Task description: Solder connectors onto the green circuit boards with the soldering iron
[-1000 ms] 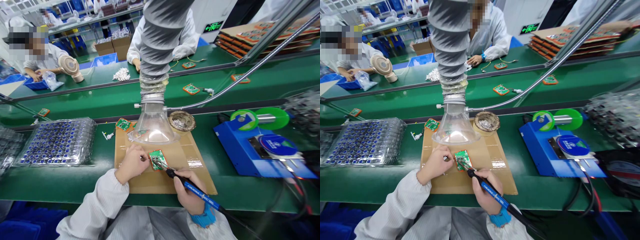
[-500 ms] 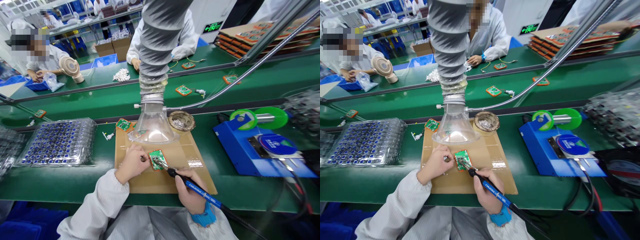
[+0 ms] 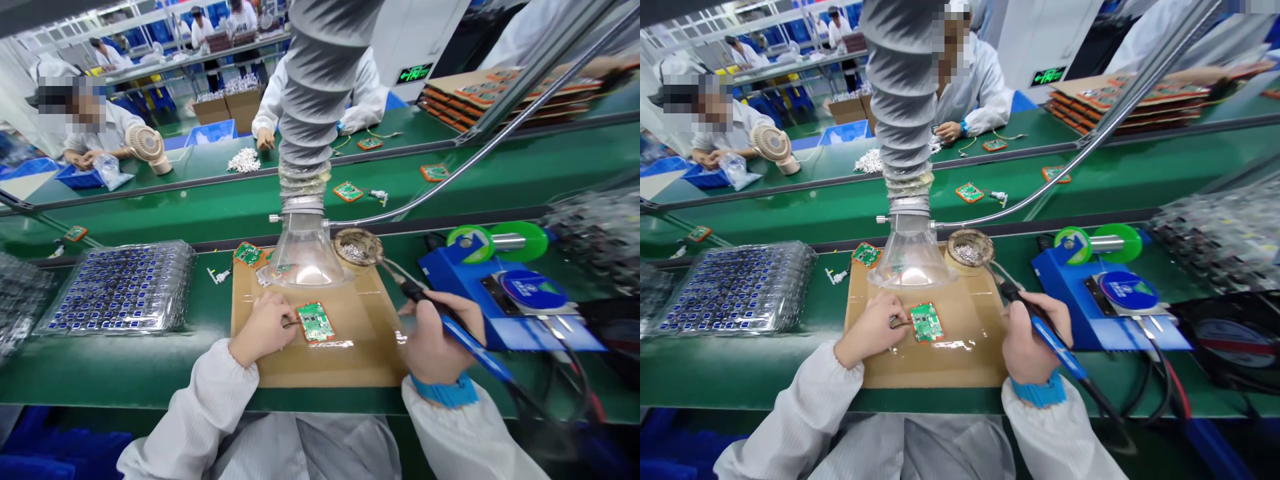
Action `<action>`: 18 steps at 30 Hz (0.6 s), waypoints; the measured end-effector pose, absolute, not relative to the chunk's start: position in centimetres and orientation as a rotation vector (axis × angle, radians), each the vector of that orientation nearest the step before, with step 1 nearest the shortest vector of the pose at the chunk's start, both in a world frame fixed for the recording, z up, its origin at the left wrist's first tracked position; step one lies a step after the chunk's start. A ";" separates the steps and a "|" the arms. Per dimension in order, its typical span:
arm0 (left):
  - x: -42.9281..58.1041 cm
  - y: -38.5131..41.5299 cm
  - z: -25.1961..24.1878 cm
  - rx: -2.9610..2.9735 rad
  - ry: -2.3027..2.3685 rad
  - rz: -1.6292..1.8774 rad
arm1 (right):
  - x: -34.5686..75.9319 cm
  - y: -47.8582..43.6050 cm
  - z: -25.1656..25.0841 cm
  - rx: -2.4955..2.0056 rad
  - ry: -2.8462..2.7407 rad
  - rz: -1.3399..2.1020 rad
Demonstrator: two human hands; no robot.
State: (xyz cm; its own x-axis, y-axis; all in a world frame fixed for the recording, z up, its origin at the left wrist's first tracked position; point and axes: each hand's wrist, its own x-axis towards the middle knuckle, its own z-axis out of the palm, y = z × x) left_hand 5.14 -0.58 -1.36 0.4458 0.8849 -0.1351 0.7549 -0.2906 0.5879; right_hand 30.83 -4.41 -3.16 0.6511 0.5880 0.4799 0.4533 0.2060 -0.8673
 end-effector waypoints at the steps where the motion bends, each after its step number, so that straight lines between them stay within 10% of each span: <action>1: 5.0 -0.7 -1.4 2.138 1.341 0.304 | 30.8 -3.5 -3.0 -1.448 -0.952 0.099; 18: -4.5 3.0 3.3 1.019 1.268 0.650 | 29.6 -3.9 -4.9 -1.444 -0.948 0.346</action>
State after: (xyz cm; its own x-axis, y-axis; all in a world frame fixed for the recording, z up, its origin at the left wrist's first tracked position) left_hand -4.52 2.95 3.32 0.2191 0.8618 -0.4575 0.1322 0.4384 0.8890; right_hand 29.63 -3.92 -4.88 0.6093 0.7179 0.3367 0.3320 0.1547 -0.9305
